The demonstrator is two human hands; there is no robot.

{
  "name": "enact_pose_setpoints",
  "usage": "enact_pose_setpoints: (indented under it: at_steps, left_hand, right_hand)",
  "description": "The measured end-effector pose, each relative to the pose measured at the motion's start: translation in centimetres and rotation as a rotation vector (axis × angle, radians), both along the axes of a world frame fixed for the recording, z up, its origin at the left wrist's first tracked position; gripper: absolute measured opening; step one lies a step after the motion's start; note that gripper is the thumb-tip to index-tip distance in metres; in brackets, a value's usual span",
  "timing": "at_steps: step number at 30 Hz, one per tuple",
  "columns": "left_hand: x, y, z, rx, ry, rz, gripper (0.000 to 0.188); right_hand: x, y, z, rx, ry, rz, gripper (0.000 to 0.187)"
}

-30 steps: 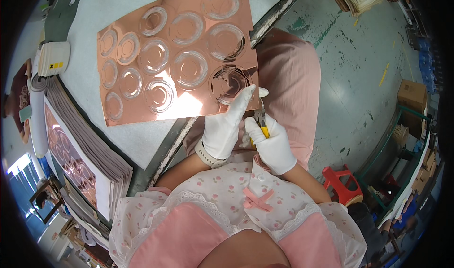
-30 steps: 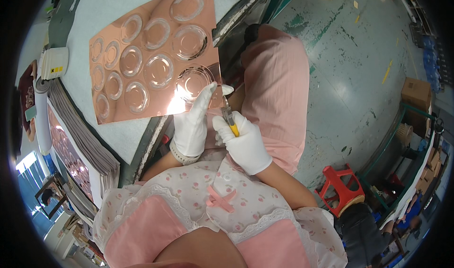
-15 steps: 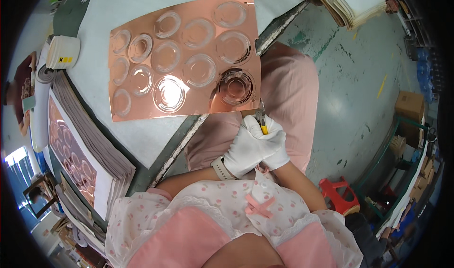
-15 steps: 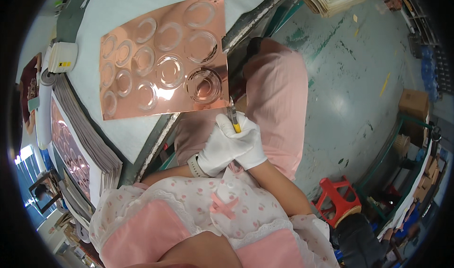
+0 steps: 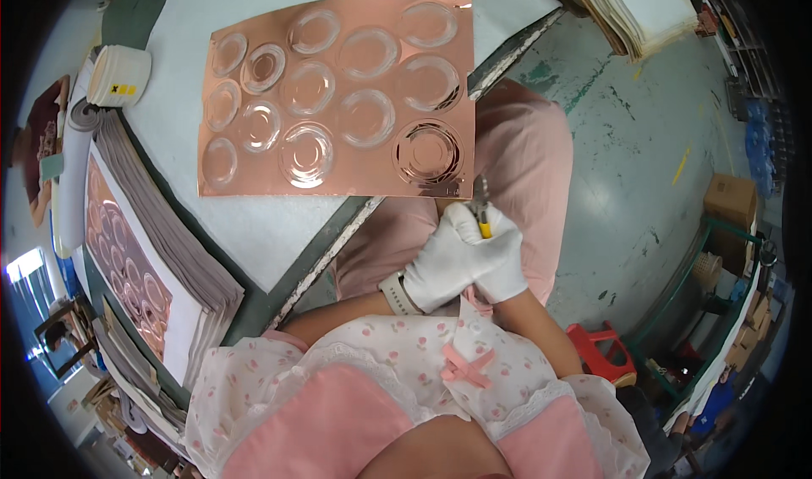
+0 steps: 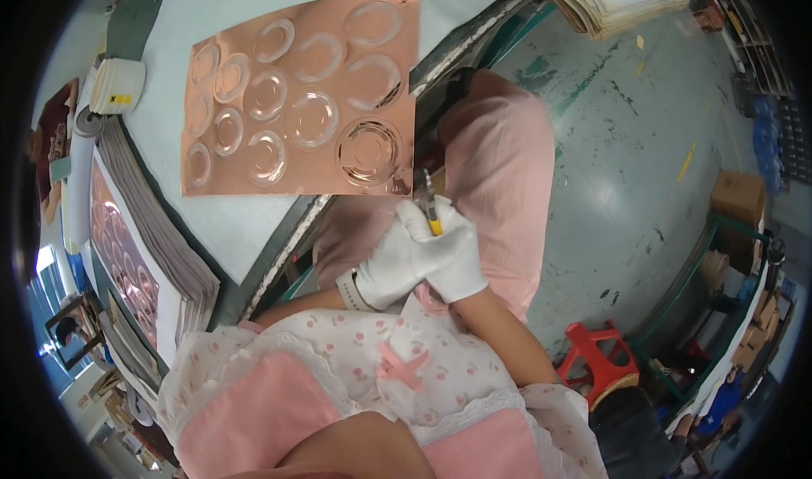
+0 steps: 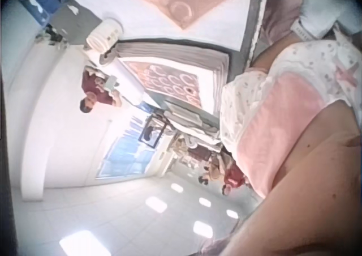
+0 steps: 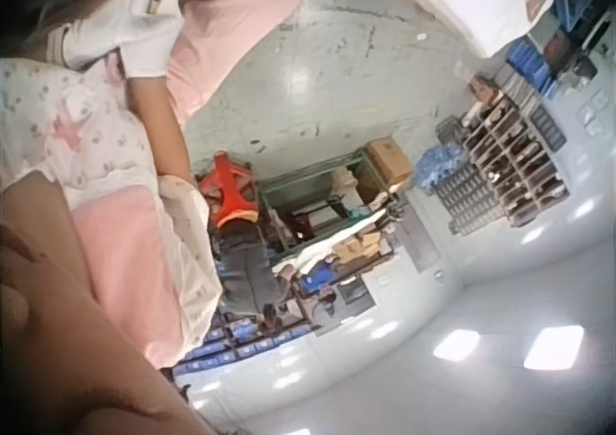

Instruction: The person uses pliers to trim the edges of circular copper foil stickers on a sheet. They work systematically across the sheet, removing excess material from around each circle. The person occasionally flips the sheet to access different areas.

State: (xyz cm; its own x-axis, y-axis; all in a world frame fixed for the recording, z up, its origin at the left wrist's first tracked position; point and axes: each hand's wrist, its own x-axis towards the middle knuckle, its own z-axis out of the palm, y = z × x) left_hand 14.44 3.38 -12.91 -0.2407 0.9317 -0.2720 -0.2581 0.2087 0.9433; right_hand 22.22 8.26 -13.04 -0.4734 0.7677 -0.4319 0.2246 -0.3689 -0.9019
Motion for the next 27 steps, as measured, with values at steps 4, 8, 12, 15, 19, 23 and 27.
enact_pose_setpoints:
  at_steps: [4, 8, 12, 15, 19, 23, 27]
  left_hand:
    - [-3.4, -0.2, 0.3, 0.097, 0.582, -0.144, 0.033]
    - [-4.4, 0.1, -1.1, 0.274, 0.900, 0.168, 0.043]
    - [-3.8, 0.8, -0.5, 0.218, 0.446, 0.385, 0.032]
    - [-3.6, 0.9, 1.3, -0.002, 0.085, 0.372, 0.026]
    - [-3.8, 1.1, 3.1, -0.253, -0.204, 0.346, 0.029]
    - [-3.7, 1.7, 3.5, -0.267, -0.310, 0.423, 0.035]
    - [-4.0, 1.1, 2.1, -0.158, -0.274, 0.324, 0.028]
  right_hand:
    - [0.5, 0.6, 1.2, -0.181, -0.029, 0.042, 0.015]
    - [0.1, 0.7, 1.9, -0.208, -0.070, 0.102, 0.017]
    - [0.3, 1.1, 2.3, -0.244, -0.009, 0.118, 0.018]
    - [0.6, 1.5, 2.2, -0.266, 0.150, 0.007, 0.017]
    - [-0.3, 2.1, 3.5, -0.167, 0.188, -0.086, 0.027]
    - [-0.7, 1.0, 3.8, -0.001, 0.255, -0.024, 0.037]
    - [1.3, 0.6, 2.4, 0.160, 0.189, 0.043, 0.022]
